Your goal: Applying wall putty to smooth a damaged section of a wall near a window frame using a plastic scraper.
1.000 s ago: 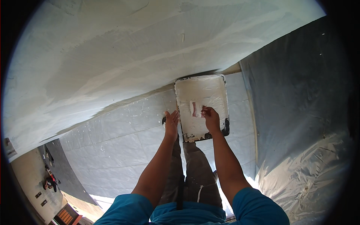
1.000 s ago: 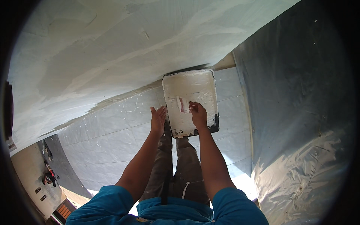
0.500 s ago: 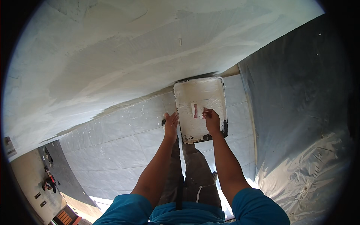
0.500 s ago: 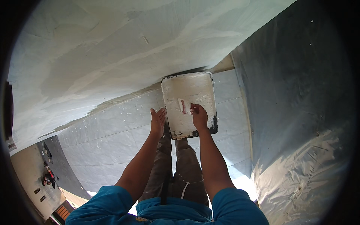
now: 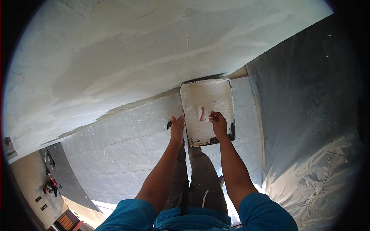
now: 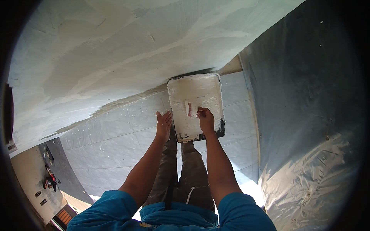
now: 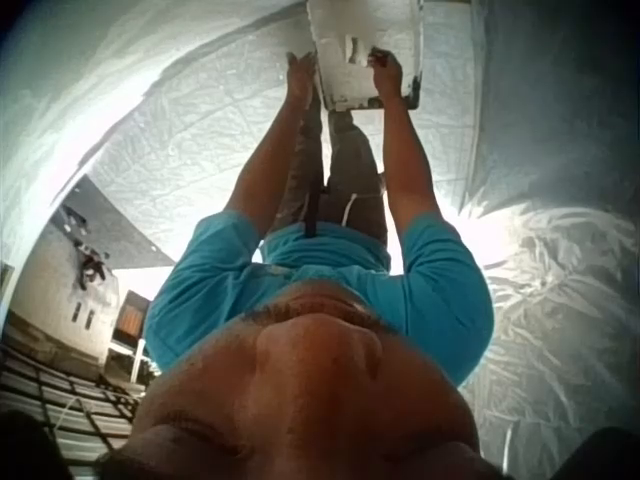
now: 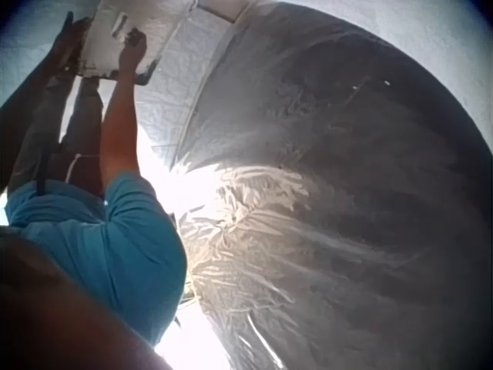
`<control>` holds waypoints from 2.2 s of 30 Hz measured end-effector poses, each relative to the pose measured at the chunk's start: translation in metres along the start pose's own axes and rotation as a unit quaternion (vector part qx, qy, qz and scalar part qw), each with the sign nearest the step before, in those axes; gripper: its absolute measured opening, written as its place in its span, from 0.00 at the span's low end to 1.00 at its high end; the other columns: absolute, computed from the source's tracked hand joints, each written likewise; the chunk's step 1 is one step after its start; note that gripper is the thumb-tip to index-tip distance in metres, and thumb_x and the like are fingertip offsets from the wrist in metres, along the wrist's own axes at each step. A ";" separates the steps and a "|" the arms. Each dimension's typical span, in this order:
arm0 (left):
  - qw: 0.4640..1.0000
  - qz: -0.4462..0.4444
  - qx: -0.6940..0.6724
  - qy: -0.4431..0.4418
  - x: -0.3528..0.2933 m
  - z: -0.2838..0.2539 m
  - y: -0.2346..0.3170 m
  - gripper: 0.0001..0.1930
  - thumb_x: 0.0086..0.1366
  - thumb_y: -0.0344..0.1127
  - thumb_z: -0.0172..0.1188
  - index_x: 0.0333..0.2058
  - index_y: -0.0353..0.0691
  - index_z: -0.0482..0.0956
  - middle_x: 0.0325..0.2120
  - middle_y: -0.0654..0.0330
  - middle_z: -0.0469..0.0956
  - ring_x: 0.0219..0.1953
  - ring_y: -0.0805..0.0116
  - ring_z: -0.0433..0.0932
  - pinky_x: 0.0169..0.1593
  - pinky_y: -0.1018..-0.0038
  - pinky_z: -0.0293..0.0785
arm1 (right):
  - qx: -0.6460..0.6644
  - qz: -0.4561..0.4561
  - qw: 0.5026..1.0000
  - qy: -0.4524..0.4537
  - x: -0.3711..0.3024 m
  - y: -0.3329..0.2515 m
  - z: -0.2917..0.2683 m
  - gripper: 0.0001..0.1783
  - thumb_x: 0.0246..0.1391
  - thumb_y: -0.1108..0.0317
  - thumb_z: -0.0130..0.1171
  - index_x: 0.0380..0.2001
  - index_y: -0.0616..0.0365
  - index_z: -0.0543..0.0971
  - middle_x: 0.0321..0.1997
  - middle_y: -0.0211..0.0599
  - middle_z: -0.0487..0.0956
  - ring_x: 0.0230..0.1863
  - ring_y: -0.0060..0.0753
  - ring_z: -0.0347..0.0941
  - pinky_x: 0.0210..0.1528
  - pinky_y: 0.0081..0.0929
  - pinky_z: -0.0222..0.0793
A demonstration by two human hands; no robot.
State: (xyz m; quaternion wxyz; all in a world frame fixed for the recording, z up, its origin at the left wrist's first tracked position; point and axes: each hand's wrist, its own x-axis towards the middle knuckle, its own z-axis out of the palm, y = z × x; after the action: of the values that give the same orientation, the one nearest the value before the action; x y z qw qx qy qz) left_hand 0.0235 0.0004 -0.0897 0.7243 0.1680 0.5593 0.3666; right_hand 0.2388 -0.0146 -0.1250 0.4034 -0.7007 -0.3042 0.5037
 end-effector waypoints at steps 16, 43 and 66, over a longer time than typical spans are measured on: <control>1.000 0.000 -0.003 0.011 -0.004 0.004 -0.005 0.54 0.64 0.77 0.26 0.67 0.26 0.52 0.69 0.42 0.53 0.72 0.52 0.49 0.73 0.62 0.39 | 0.005 -0.018 1.000 -0.014 -0.004 0.001 0.002 0.12 0.57 0.75 0.60 0.45 0.61 0.77 0.37 0.35 0.82 0.40 0.24 0.78 0.46 0.24 0.72; 0.996 0.082 -0.015 0.005 -0.126 0.048 0.097 0.41 0.72 0.66 0.33 0.66 0.34 0.58 0.66 0.52 0.62 0.69 0.52 0.57 0.72 0.65 0.47 | 0.202 -0.132 0.967 -0.083 -0.030 -0.027 -0.050 0.10 0.49 0.74 0.61 0.33 0.48 0.73 0.20 0.27 0.69 0.22 0.29 0.65 0.26 0.28 0.65; 0.547 0.766 0.287 -0.177 -0.424 0.179 0.623 0.39 0.74 0.62 0.32 0.60 0.28 0.68 0.59 0.43 0.71 0.64 0.54 0.67 0.67 0.66 0.56 | 0.442 -0.325 0.800 -0.242 -0.223 -0.681 -0.074 0.28 0.52 0.74 0.48 0.59 0.62 0.66 0.50 0.36 0.76 0.51 0.36 0.76 0.52 0.37 0.77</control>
State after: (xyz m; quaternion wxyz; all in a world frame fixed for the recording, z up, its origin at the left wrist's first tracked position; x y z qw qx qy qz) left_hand -0.0679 0.1456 0.6651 0.1664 0.7931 0.1544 0.5652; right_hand 0.2272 0.1134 0.5838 0.7228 -0.1619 -0.3456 0.5761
